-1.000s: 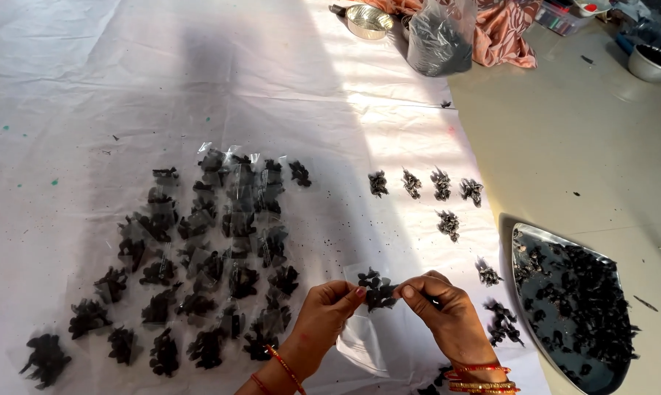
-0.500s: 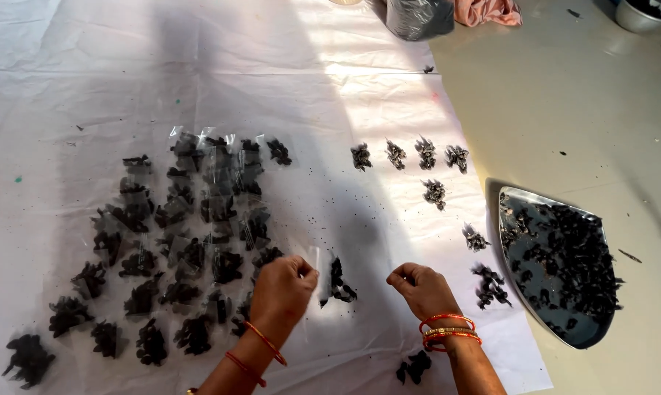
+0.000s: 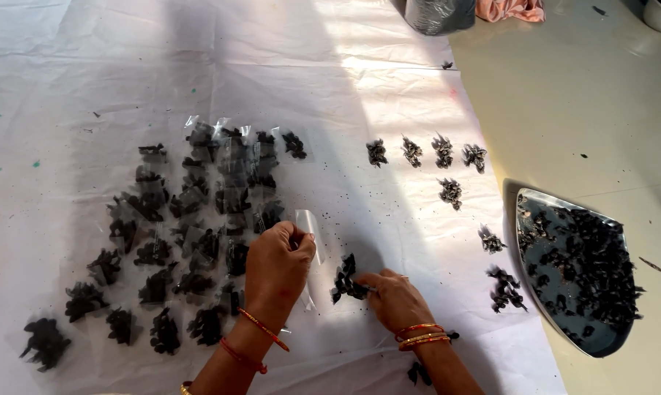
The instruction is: Packaging small black plastic items into individual transparent plastic pouches.
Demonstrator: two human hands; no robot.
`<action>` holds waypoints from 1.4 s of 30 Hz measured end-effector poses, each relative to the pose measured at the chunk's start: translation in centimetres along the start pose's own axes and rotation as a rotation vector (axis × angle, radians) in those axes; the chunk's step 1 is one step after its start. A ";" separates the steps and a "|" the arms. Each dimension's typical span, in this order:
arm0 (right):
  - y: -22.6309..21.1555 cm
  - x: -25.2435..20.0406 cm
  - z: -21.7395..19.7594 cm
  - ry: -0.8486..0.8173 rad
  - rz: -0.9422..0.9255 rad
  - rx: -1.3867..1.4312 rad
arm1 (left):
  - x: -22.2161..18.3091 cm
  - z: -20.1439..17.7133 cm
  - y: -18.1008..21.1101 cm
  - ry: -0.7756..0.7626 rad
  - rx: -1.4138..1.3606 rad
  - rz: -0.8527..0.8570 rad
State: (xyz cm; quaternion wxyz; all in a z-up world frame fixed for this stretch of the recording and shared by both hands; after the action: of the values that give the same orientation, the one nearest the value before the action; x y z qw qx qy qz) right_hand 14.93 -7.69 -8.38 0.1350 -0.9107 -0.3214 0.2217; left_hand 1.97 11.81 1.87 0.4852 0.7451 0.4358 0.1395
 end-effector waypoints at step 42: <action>1.7 1.6 -2.6 0.122 0.041 0.095 | -0.1 0.7 0.0 -0.005 -0.005 0.082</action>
State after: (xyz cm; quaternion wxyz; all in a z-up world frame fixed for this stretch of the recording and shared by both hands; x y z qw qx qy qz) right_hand 18.26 -8.22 -7.34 0.1929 -0.9214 -0.2831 0.1833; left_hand 2.39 11.33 1.53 0.4820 0.7616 0.4031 0.1587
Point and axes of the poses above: each hand's wrist, its own x-axis towards the middle knuckle, its own z-axis out of the palm, y = z × x, the point moved 6 cm from there along x, towards the middle knuckle, and after that the axes turned 3 degrees about y, right-handed, at the moved point
